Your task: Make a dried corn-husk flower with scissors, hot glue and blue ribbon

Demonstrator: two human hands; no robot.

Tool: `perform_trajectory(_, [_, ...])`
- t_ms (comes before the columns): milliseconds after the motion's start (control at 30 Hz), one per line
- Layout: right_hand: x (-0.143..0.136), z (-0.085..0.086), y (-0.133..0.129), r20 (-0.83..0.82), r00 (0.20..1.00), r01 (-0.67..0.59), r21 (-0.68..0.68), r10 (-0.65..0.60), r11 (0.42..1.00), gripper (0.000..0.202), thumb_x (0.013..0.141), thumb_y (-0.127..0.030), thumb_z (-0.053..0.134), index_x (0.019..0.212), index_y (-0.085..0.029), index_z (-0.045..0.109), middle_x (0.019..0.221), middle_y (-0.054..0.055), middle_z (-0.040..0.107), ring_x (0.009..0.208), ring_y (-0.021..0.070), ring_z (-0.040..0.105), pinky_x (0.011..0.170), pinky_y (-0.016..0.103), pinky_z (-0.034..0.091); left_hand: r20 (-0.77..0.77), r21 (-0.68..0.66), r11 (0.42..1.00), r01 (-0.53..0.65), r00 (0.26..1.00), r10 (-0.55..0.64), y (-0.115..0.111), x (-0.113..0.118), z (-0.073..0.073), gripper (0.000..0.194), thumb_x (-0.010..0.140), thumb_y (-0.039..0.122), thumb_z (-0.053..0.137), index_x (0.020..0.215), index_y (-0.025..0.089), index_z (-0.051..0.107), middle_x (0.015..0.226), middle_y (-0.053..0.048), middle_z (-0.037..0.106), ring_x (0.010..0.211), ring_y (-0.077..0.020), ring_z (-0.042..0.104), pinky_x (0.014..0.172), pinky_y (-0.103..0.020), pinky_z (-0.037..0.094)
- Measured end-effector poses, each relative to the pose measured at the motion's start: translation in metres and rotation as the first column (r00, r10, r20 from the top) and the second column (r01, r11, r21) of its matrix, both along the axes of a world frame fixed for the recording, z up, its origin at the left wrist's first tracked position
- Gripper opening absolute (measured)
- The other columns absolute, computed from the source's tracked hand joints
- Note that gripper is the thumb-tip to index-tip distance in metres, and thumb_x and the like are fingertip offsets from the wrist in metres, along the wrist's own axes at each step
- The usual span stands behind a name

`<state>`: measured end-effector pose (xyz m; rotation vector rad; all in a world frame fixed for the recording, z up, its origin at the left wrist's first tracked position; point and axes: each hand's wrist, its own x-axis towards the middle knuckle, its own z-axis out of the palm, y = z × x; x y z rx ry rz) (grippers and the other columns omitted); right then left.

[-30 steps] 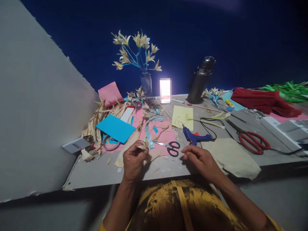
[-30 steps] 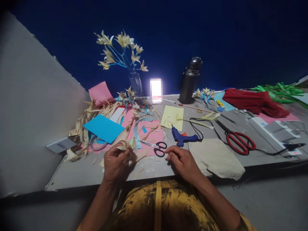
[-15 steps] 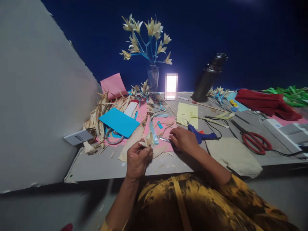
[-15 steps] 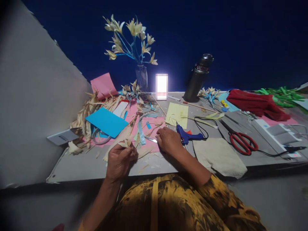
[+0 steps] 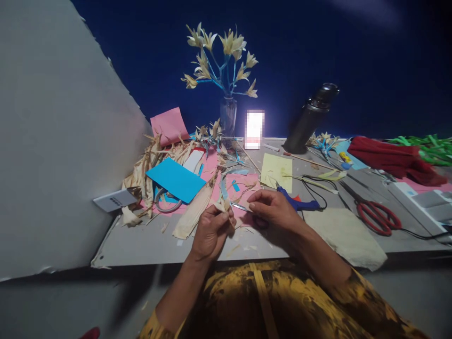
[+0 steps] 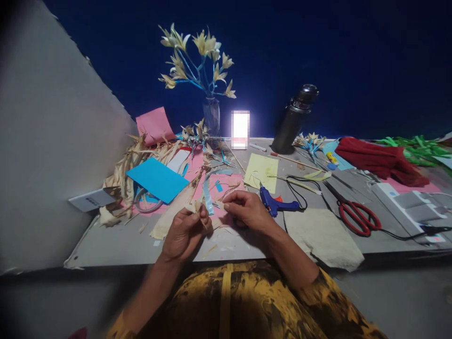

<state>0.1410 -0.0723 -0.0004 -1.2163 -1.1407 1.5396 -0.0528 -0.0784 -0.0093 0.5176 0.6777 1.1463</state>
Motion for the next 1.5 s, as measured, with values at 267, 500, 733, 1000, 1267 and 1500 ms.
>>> perform_trajectory(267, [0.002,0.019,-0.013,-0.335,0.942,-0.056,-0.155,0.001,0.986,0.032,0.068,-0.03,0.086,0.08,-0.018,0.059,0.057,-0.008,0.053,0.042,0.0039,0.036,0.042,0.017,0.02,-0.03,0.067,0.991,0.112,0.993,-0.11,0.002,0.02,0.012,0.04,0.063,0.028,0.088,0.098,0.013,0.076,0.072,-0.003,0.066,0.066,-0.0121,0.059,0.063,-0.025,0.05])
perform_trajectory(500, [0.014,0.012,-0.022,-0.171,0.984,0.042,0.008,-0.04,0.999,0.024,0.078,-0.036,0.077,0.085,-0.018,0.064,0.061,-0.004,0.057,0.052,0.0101,0.049,0.052,0.023,0.037,-0.137,0.093,0.994,0.062,0.989,-0.049,-0.001,0.037,0.014,0.022,0.061,0.023,0.087,0.075,0.015,0.071,0.074,-0.002,0.068,0.061,-0.0101,0.06,0.059,-0.022,0.05])
perform_trajectory(733, [0.094,0.006,-0.021,0.852,0.446,-0.157,0.375,-0.273,0.914,0.027,0.084,-0.013,0.055,0.107,-0.02,0.068,0.107,0.01,0.07,0.098,0.0248,0.062,0.082,0.034,0.044,-0.26,0.25,0.967,0.049,0.965,0.019,0.008,0.041,0.021,0.02,0.061,0.02,0.083,0.063,0.017,0.064,0.07,0.0,0.059,0.066,-0.0124,0.057,0.061,-0.024,0.048])
perform_trajectory(1000, [0.125,-0.011,-0.025,0.977,0.079,-0.407,0.214,-0.199,0.888,0.049,0.082,-0.009,0.056,0.13,-0.018,0.058,0.118,0.014,0.068,0.105,0.0318,0.054,0.084,0.039,0.036,-0.296,0.385,0.923,0.007,0.948,0.116,0.028,0.051,0.025,0.024,0.06,0.018,0.085,0.058,0.017,0.061,0.065,0.001,0.056,0.065,-0.0123,0.056,0.071,-0.03,0.052])
perform_trajectory(1267, [0.133,-0.016,-0.02,0.978,0.091,-0.356,0.208,-0.188,0.911,0.042,0.083,-0.011,0.058,0.123,-0.02,0.063,0.121,0.013,0.064,0.112,0.0318,0.051,0.084,0.039,0.033,-0.225,0.069,0.997,0.026,0.974,-0.01,0.05,0.074,0.028,0.02,0.066,0.017,0.083,0.071,0.015,0.063,0.075,-0.002,0.068,0.067,-0.0109,0.06,0.062,-0.023,0.05])
perform_trajectory(1500, [0.14,-0.019,-0.018,0.966,0.164,-0.368,0.248,-0.2,0.896,0.037,0.08,-0.013,0.059,0.117,-0.018,0.062,0.118,0.012,0.065,0.111,0.0301,0.054,0.088,0.039,0.036,-0.174,0.042,0.994,0.097,0.981,-0.089,0.09,0.118,0.009,0.022,0.061,0.017,0.084,0.068,0.013,0.064,0.066,-0.002,0.065,0.059,-0.0089,0.058,0.059,-0.021,0.049])
